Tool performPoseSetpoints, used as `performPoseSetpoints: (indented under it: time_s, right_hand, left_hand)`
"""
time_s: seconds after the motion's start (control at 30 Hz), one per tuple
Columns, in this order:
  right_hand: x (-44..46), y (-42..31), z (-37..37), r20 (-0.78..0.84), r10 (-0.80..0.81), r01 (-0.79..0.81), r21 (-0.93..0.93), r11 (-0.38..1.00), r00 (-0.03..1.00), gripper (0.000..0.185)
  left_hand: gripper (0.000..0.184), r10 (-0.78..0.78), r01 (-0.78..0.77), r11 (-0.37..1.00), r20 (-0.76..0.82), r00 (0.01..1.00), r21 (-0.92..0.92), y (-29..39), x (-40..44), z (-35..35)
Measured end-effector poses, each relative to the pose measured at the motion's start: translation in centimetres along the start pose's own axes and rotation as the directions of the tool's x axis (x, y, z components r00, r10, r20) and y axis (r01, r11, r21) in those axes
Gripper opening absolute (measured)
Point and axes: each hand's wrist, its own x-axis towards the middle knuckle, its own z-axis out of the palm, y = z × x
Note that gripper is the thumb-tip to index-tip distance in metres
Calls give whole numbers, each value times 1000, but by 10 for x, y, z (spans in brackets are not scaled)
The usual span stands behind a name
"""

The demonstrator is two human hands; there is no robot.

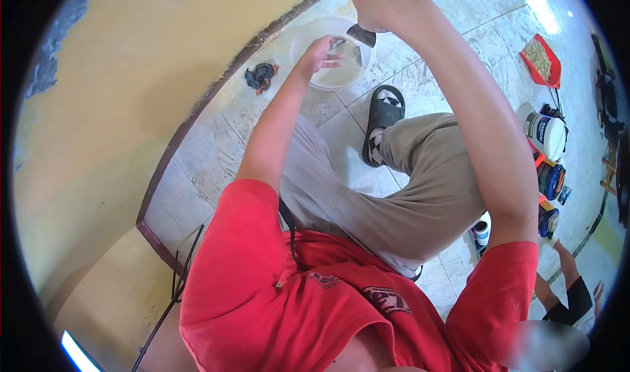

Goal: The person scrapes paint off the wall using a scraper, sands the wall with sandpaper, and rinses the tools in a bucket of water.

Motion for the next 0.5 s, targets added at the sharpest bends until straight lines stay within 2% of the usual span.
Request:
performPoseSetpoints:
  time_s: [0.2,0.3,0.4,0.43,0.47,0.5]
  right_hand:
    - [28,3,7,-32,-48,49,38,998,998,23]
    - [50,7,8,-24,-103,105,87,991,994,26]
    - [68,15,6,4,-96,94,160,983,995,26]
    - [72,23,16,-55,-100,110,239,965,993,25]
    - [73,28,24,-40,-114,120,248,961,993,25]
    - [73,32,31,-12,-52,53,309,950,999,30]
  left_hand:
    - [42,33,-26,993,-56,998,116,1,-31,4]
    - [45,71,-33,978,-179,981,208,10,-43,15]
    - [59,-35,34,999,-78,996,-20,19,-69,23]
    - [59,-101,99,990,-21,995,-99,21,-74,22]
    - [59,-120,116,987,-31,992,-108,26,-87,22]
    - [58,-105,98,983,-38,994,-158,35,-102,24]
